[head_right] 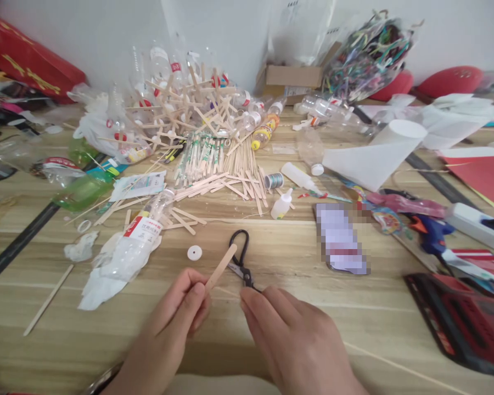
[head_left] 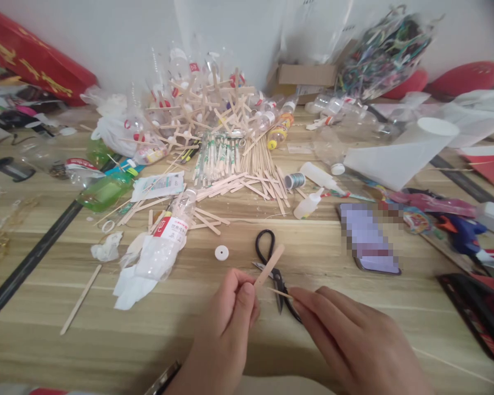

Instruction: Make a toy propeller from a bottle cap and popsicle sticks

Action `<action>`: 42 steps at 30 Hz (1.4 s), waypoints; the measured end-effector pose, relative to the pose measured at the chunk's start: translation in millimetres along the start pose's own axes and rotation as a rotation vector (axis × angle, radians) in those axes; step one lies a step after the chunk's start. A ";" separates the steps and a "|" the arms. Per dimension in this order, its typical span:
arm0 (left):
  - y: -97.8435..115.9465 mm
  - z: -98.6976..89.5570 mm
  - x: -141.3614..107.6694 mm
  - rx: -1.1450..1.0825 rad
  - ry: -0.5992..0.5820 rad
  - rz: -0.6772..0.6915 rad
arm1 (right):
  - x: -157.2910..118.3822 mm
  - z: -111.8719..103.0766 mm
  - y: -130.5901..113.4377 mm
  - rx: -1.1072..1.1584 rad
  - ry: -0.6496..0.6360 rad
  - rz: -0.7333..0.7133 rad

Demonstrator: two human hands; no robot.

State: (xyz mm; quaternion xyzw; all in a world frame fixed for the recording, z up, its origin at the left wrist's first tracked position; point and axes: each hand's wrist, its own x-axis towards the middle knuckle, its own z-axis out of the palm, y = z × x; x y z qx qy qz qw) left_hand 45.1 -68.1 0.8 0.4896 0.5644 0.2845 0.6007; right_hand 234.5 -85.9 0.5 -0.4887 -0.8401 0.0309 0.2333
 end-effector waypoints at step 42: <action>-7.8 -3.4 -1.7 -0.047 -0.094 0.061 | 3.2 -1.3 -3.7 0.022 0.015 -0.019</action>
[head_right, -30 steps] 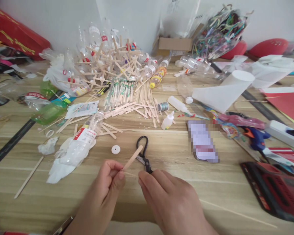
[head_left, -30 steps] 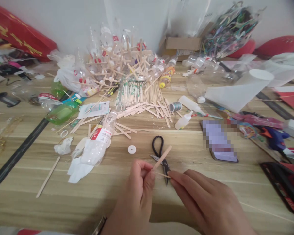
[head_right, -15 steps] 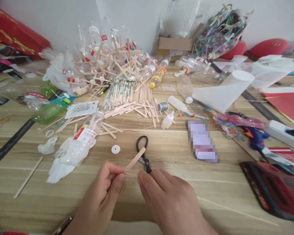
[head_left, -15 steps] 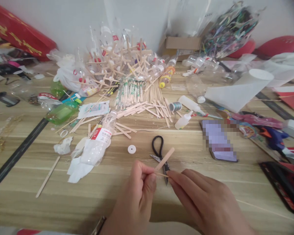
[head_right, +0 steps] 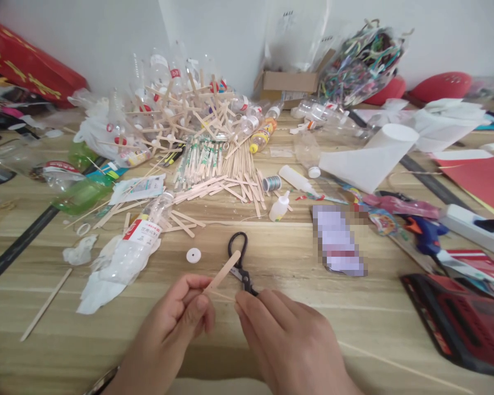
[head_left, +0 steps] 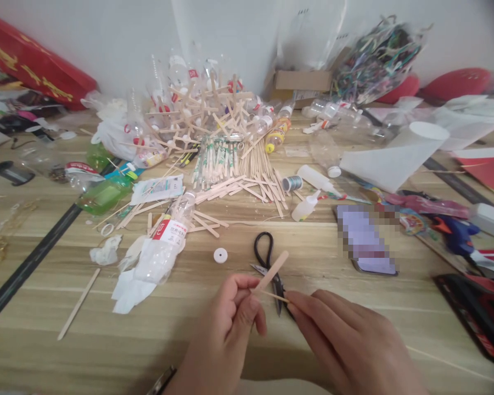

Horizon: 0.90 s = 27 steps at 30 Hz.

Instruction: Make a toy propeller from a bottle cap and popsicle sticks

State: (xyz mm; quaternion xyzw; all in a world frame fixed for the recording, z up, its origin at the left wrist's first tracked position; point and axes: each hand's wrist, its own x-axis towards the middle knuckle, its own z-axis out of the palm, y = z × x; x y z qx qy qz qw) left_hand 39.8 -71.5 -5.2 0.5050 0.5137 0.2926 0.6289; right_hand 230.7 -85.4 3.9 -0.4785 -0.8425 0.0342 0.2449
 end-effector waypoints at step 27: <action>-13.8 -6.7 -5.2 0.728 0.074 0.574 | 10.8 4.0 -4.8 0.805 -0.358 0.451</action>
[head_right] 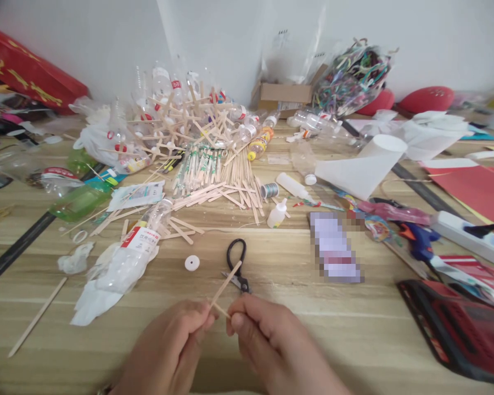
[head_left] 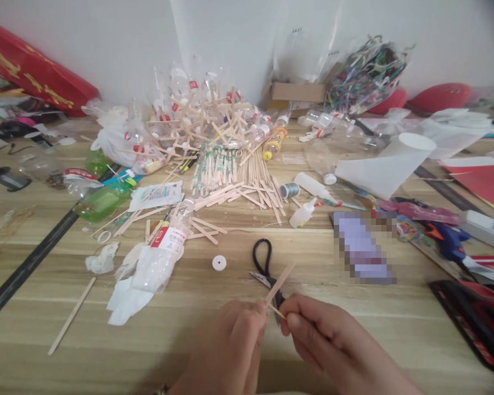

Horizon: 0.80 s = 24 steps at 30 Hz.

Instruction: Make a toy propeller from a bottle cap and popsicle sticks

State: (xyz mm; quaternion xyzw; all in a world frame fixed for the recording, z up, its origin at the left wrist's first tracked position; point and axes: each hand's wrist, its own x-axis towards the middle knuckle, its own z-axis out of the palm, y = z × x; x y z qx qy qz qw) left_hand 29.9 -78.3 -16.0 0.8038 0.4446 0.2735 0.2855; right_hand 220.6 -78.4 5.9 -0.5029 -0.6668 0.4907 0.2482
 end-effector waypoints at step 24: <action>-2.6 6.9 4.4 0.444 0.284 0.191 | 7.7 8.7 1.5 -0.873 0.422 -0.606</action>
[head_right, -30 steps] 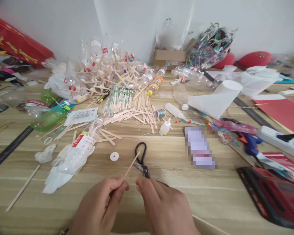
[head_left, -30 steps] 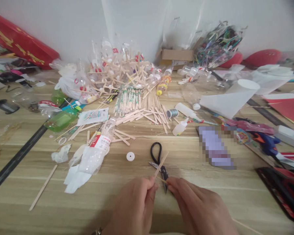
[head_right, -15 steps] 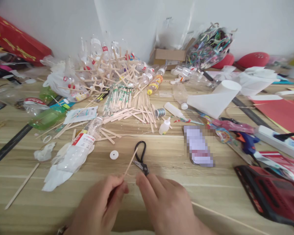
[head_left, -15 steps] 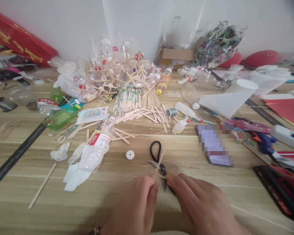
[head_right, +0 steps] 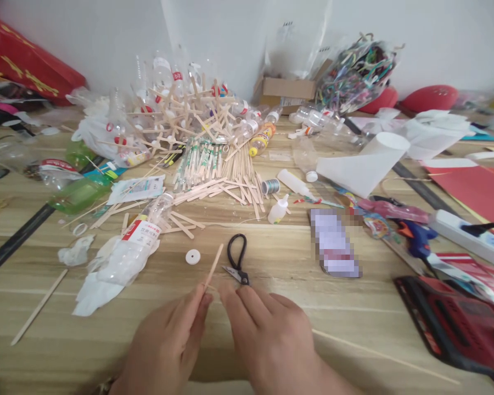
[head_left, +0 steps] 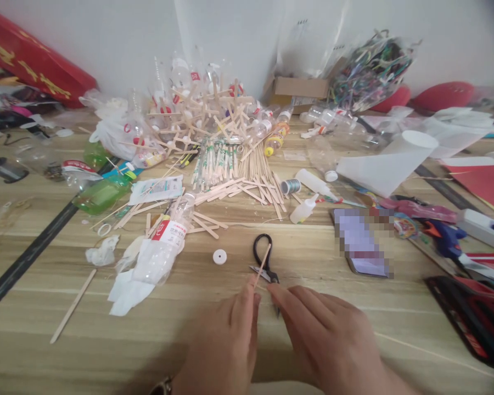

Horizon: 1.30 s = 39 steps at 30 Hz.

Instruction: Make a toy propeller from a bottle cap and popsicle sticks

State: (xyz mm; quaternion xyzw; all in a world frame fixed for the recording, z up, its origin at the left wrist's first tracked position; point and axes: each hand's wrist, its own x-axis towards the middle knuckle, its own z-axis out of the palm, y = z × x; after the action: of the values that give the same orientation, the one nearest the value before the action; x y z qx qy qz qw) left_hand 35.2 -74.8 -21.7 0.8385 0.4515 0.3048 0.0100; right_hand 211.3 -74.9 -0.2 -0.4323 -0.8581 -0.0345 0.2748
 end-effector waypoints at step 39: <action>3.6 6.6 12.1 -0.018 0.029 -0.067 | 14.8 -3.6 17.9 0.478 -0.349 0.377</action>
State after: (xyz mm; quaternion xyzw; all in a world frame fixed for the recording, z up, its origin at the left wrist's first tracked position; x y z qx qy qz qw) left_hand 46.2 -65.9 -20.0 0.8183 0.4768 0.3204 0.0210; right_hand 219.4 -54.1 7.1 -0.5059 -0.7811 0.2933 0.2188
